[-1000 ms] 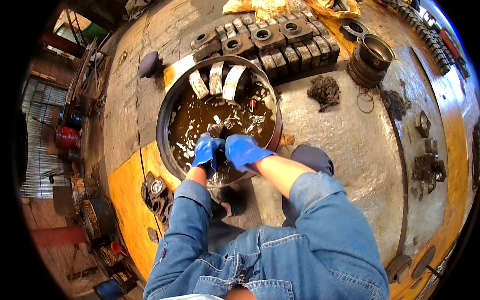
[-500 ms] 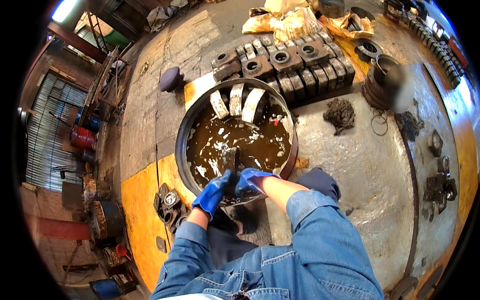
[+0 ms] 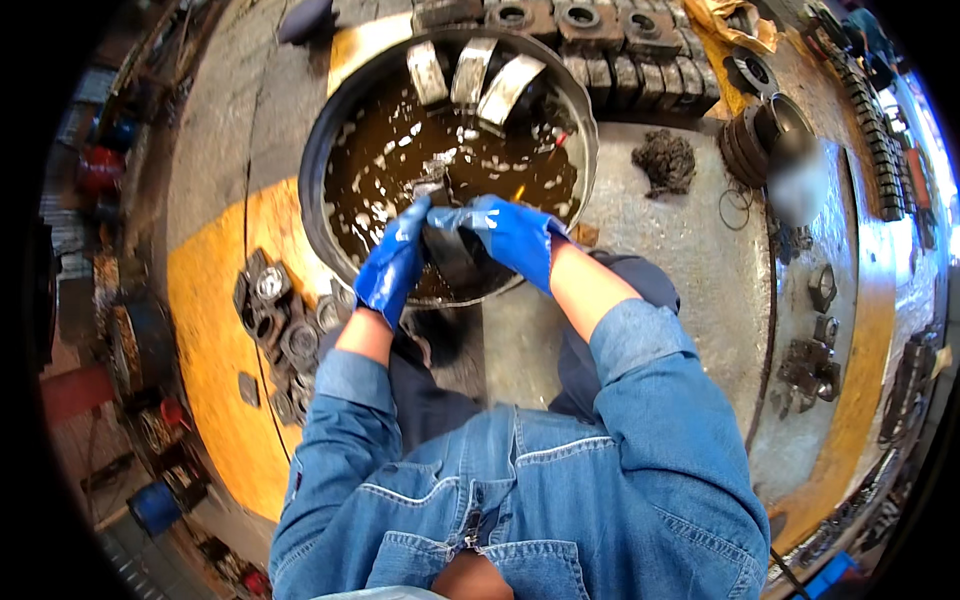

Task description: The person cleans various metal engine components by dipping them into a basin of liquid and scrubbing them using a brush.

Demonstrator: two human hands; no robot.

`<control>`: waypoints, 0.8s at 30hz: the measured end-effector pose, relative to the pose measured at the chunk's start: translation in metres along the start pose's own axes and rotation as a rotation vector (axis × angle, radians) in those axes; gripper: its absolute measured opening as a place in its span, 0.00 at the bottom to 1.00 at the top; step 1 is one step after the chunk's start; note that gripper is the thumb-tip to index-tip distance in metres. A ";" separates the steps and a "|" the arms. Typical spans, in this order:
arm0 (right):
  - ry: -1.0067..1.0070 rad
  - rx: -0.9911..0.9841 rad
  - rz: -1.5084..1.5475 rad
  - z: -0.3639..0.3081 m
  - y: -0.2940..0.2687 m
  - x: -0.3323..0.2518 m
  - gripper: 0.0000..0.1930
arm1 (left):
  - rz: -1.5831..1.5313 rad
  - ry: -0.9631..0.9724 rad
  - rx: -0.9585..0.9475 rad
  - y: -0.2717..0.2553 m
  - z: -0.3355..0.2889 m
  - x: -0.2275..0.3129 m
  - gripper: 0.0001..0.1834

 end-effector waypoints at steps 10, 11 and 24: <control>0.638 0.000 -0.076 0.029 0.013 -0.012 0.38 | -0.912 -0.434 0.172 0.003 0.012 -0.053 0.23; 0.645 -0.051 -0.127 0.029 0.015 -0.038 0.37 | -1.037 -0.549 0.242 0.000 0.008 -0.061 0.22; 0.597 0.122 -0.536 -0.010 -0.007 -0.085 0.44 | -1.223 -0.332 -0.144 0.027 -0.052 0.052 0.22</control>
Point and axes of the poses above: each hand's wrist, its own z-axis towards the middle knuckle, its own y-axis out of the palm, x = y × z, the point moved 8 cm from there along z, towards the middle knuckle, and after that the axes turned 4 degrees about x, right-handed, at the moved point
